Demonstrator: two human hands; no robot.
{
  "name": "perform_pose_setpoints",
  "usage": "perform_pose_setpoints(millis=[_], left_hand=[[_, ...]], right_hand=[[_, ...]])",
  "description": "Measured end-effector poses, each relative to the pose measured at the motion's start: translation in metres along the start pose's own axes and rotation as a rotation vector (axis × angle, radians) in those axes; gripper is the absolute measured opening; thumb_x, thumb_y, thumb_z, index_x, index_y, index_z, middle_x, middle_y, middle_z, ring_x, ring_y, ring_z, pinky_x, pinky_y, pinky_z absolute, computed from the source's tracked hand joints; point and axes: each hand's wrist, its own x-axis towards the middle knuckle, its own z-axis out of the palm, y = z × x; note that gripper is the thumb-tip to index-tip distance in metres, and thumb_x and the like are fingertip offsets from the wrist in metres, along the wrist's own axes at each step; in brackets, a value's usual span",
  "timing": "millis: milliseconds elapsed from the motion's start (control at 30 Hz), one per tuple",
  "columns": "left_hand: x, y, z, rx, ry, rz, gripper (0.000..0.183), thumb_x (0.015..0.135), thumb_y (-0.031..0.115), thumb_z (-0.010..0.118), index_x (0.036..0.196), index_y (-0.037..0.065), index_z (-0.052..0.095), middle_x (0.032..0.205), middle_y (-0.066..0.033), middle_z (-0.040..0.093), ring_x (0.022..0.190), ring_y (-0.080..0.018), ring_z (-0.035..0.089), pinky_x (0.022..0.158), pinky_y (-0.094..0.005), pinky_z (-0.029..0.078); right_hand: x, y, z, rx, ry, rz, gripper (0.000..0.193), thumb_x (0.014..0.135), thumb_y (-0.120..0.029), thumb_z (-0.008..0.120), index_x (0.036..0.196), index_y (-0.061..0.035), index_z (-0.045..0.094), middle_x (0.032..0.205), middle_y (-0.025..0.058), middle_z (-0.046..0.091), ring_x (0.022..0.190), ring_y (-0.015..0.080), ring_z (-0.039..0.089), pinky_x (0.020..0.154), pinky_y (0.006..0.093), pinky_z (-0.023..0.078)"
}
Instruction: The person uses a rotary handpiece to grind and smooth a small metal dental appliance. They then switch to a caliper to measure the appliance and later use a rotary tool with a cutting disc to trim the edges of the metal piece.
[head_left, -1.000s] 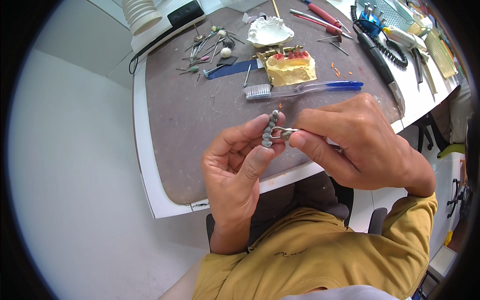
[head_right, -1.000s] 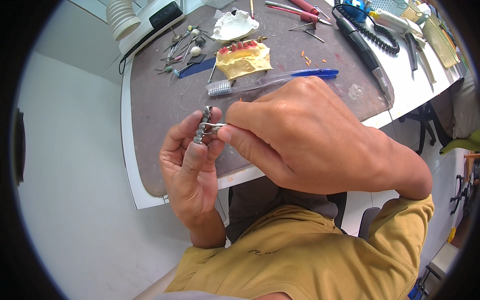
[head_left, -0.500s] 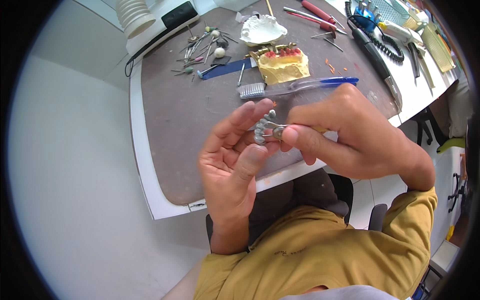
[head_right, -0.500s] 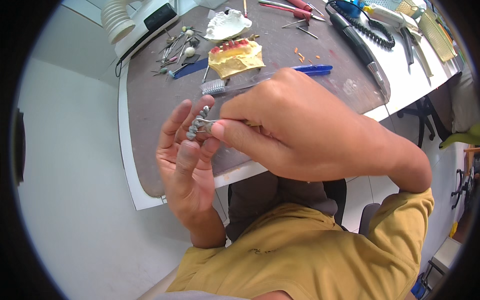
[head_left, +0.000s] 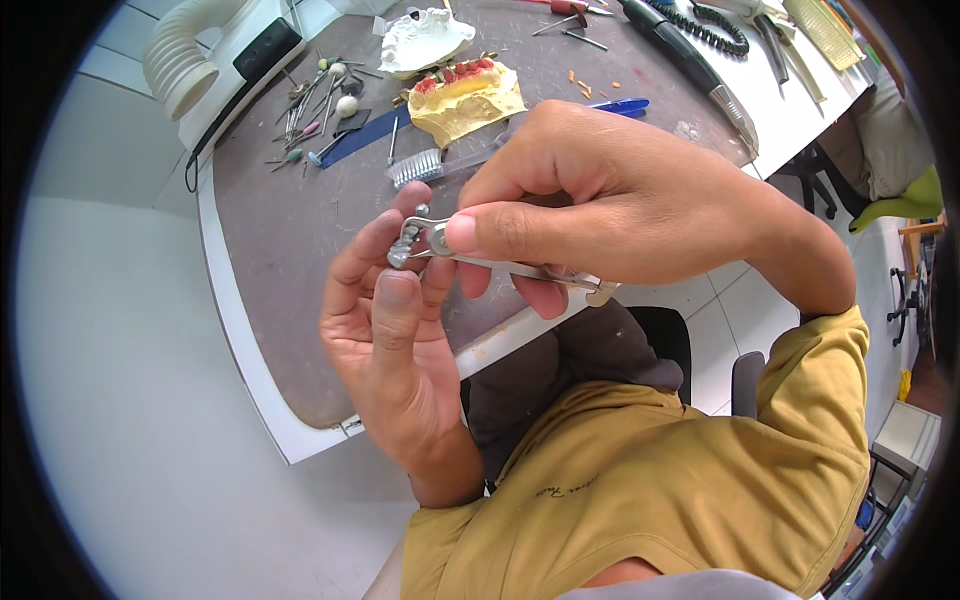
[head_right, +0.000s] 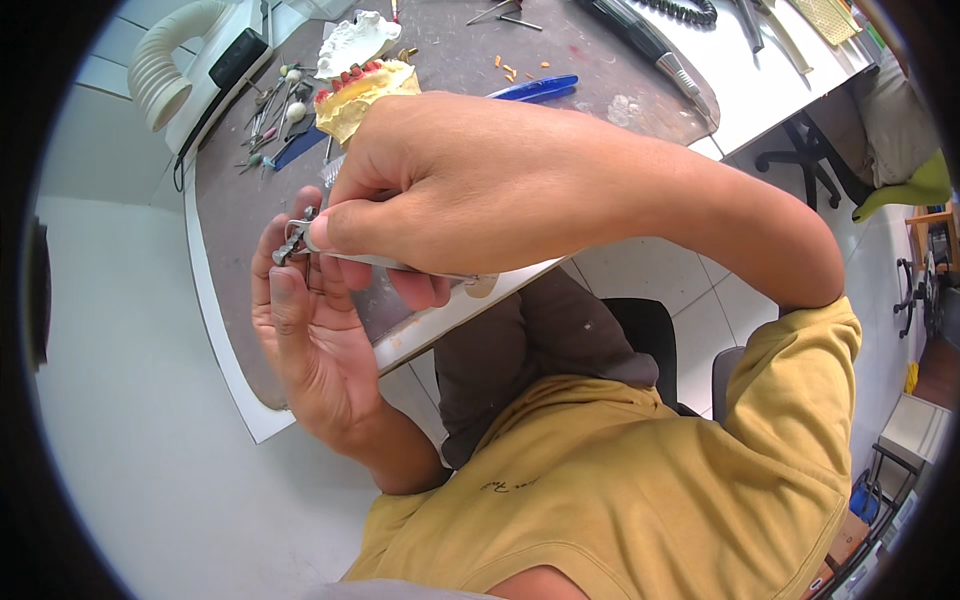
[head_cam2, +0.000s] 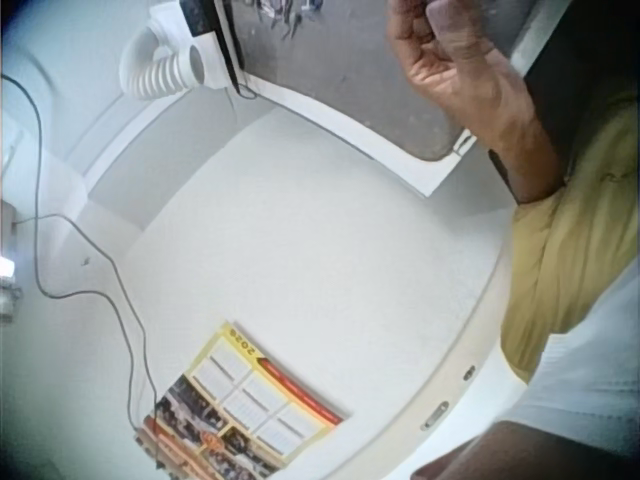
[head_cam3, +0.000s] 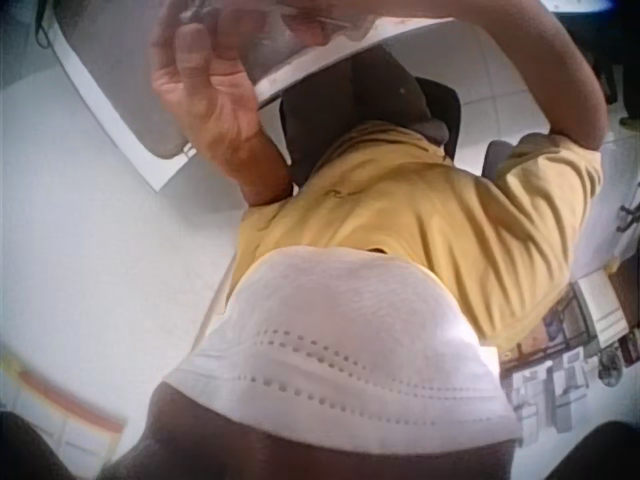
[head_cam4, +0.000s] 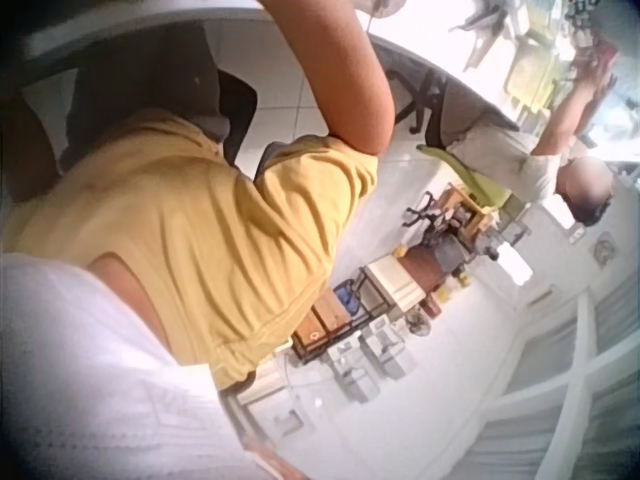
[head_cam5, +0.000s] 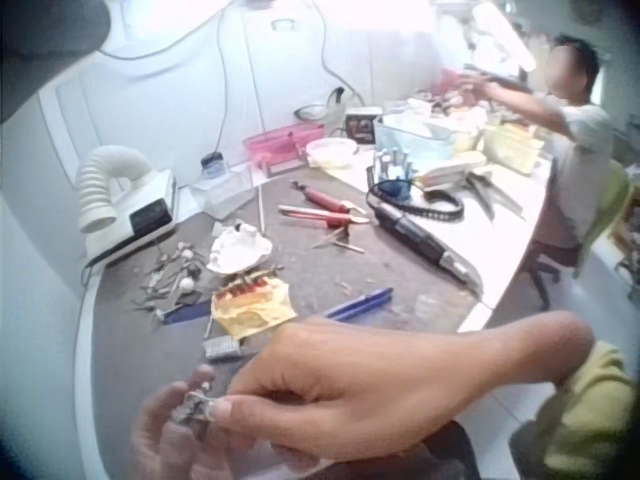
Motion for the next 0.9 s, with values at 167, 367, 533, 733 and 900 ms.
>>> perform_pose_setpoints(millis=[167,367,533,733,900], left_hand=[[-0.0009,0.0028,-0.0032,-0.009,0.019,0.009,0.037,0.093,0.009,0.062,0.123,-0.009,0.048,0.132,-0.029,0.049,0.112,-0.0242,0.061,0.097,-0.0308,0.054],[-0.0014,0.0053,0.0019,-0.105,0.088,-0.003,0.031,0.088,0.002,0.065,0.117,-0.006,0.056,0.127,-0.027,0.056,0.108,-0.026,0.063,0.094,-0.0337,0.054],[-0.0019,0.0063,0.0021,-0.111,0.087,-0.004,0.032,0.087,0.001,0.066,0.117,-0.006,0.056,0.125,-0.0271,0.057,0.109,-0.0271,0.063,0.095,-0.0345,0.054],[-0.0025,0.0054,0.0035,-0.079,0.1,-0.001,0.034,0.084,0.001,0.071,0.114,-0.006,0.057,0.123,-0.0277,0.058,0.109,-0.0261,0.062,0.095,-0.0351,0.053],[-0.0035,0.0046,0.0042,-0.052,0.114,-0.009,0.036,0.082,0.001,0.073,0.114,-0.005,0.057,0.123,-0.0276,0.058,0.108,-0.0245,0.062,0.095,-0.0352,0.053]], right_hand=[[0.0036,-0.0027,0.0048,-0.048,0.022,-0.02,0.04,0.099,-0.029,0.052,0.08,0.0027,0.068,0.052,0.0034,0.056,0.047,0.008,0.054,0.045,0.0232,0.041],[-0.0004,0.0042,0.0071,-0.316,0.152,-0.196,0.036,0.098,-0.026,0.054,0.077,0.0006,0.067,0.051,0.0069,0.051,0.046,0.0129,0.052,0.045,0.0273,0.039],[-0.0021,0.004,0.0066,-0.352,0.176,-0.216,0.033,0.097,-0.024,0.055,0.078,0.0003,0.067,0.055,0.008,0.053,0.049,0.0147,0.051,0.048,0.0289,0.038],[-0.0037,-0.0002,0.0046,-0.473,0.162,-0.21,0.031,0.097,-0.021,0.055,0.079,0.001,0.066,0.056,0.0095,0.054,0.049,0.0161,0.051,0.048,0.0295,0.039],[-0.003,0.0056,0.0059,-0.457,0.179,-0.234,0.03,0.097,-0.02,0.054,0.079,0.0016,0.066,0.056,0.0096,0.057,0.048,0.0157,0.057,0.048,0.0282,0.044]])
